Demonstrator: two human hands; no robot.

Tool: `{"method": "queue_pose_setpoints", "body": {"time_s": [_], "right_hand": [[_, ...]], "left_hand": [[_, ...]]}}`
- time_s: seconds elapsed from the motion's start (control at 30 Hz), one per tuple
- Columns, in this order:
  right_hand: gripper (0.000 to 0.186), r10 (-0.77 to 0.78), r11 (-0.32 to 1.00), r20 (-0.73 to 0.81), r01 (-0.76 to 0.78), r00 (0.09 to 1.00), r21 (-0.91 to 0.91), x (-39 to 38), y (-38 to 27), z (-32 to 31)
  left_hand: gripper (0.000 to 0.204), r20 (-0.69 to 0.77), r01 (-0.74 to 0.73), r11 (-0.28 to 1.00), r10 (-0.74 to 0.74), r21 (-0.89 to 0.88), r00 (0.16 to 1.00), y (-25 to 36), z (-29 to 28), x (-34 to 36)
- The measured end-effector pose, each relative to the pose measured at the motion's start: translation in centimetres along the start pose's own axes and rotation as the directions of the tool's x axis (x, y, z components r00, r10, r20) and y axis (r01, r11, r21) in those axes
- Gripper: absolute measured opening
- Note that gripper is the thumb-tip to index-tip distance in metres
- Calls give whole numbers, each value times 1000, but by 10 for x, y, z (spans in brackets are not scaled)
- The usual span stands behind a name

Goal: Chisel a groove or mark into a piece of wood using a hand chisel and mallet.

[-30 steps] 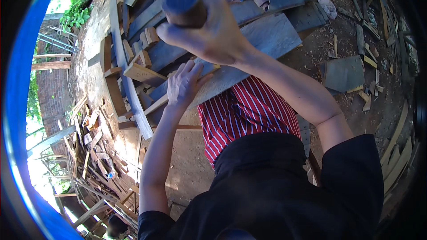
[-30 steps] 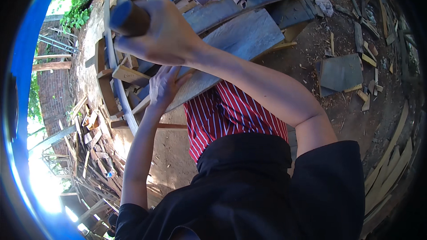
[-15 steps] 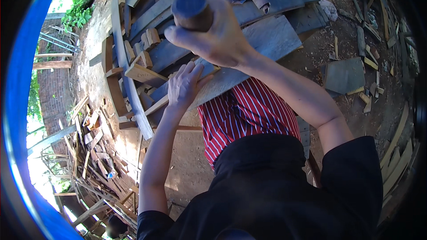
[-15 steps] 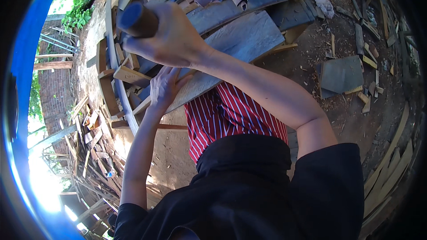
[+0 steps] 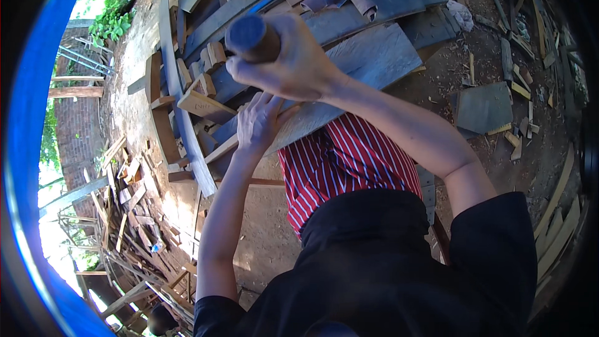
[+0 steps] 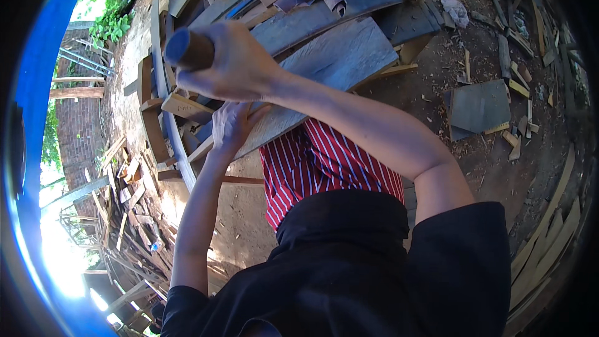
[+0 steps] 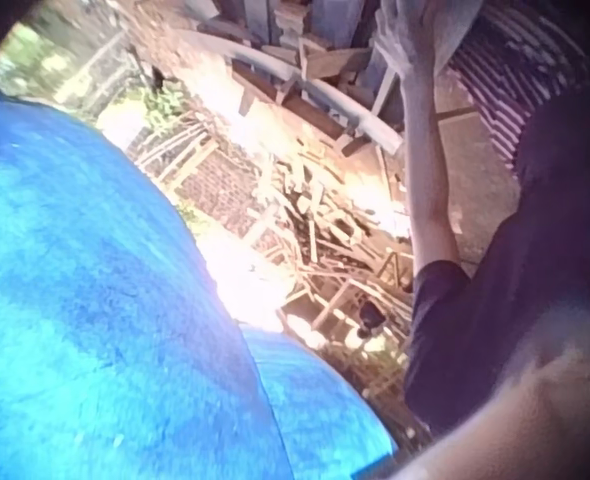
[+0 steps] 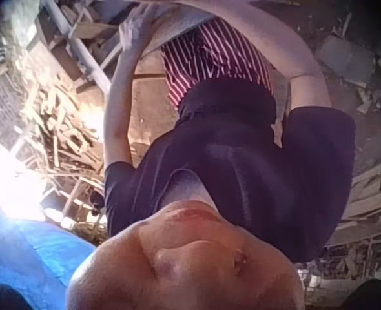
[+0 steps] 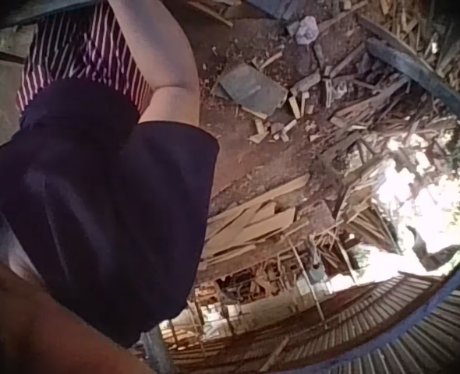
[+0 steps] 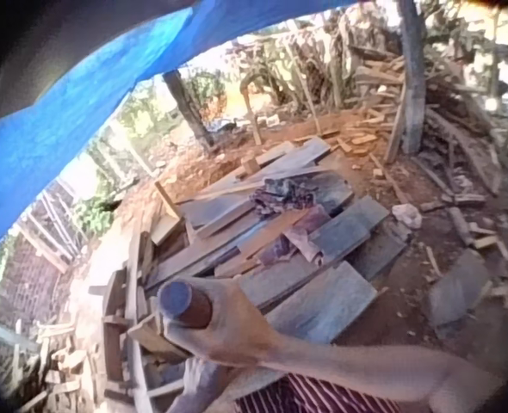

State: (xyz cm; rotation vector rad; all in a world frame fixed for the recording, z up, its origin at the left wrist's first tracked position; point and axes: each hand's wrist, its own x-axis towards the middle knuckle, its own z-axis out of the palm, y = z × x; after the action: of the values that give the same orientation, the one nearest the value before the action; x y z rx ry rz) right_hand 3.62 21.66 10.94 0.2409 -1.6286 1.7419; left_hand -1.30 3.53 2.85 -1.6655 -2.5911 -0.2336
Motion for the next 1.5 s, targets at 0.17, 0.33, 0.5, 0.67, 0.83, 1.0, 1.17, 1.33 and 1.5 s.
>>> {"method": "queue_pose_setpoints", "body": {"time_s": [0.17, 0.33, 0.5, 0.67, 0.83, 1.0, 1.17, 1.33, 1.5], "right_hand": [[19, 119, 990, 0, -119, 993, 69, 5, -18, -10], [20, 185, 982, 7, -185, 983, 25, 5, -13, -12], [19, 33, 997, -57, -37, 998, -70, -11, -2, -5], [18, 194, 979, -66, -188, 979, 84, -11, -4, -22], [14, 103, 993, -129, -95, 986, 66, -18, -7, -44], [16, 183, 969, -158, -151, 970, 195, -17, -9, -52], [18, 153, 978, -220, -117, 963, 171, -21, -6, -53], [15, 142, 982, -222, -110, 965, 152, -21, -6, -53], [17, -15, 992, -108, 28, 994, 121, -16, -9, -35]], "left_hand": [[34, 35, 18, 1000, -19, 14, 999, 3, -2, -3], [35, 20, 17, 1000, -18, 24, 1000, 0, 1, -2], [35, 36, 20, 1000, -21, 23, 999, 8, -6, -1], [44, 99, 60, 994, -69, 86, 993, 18, 0, -16], [67, 23, 55, 998, -55, 2, 998, 41, 13, -42], [64, 63, 123, 987, -117, -101, 991, 34, 11, -38], [57, -3, 121, 988, -122, -101, 993, 41, -5, -31], [43, -45, 109, 967, -122, -230, 992, 28, -9, -17], [37, 9, 73, 981, -73, -178, 997, 24, -1, -8]]}}
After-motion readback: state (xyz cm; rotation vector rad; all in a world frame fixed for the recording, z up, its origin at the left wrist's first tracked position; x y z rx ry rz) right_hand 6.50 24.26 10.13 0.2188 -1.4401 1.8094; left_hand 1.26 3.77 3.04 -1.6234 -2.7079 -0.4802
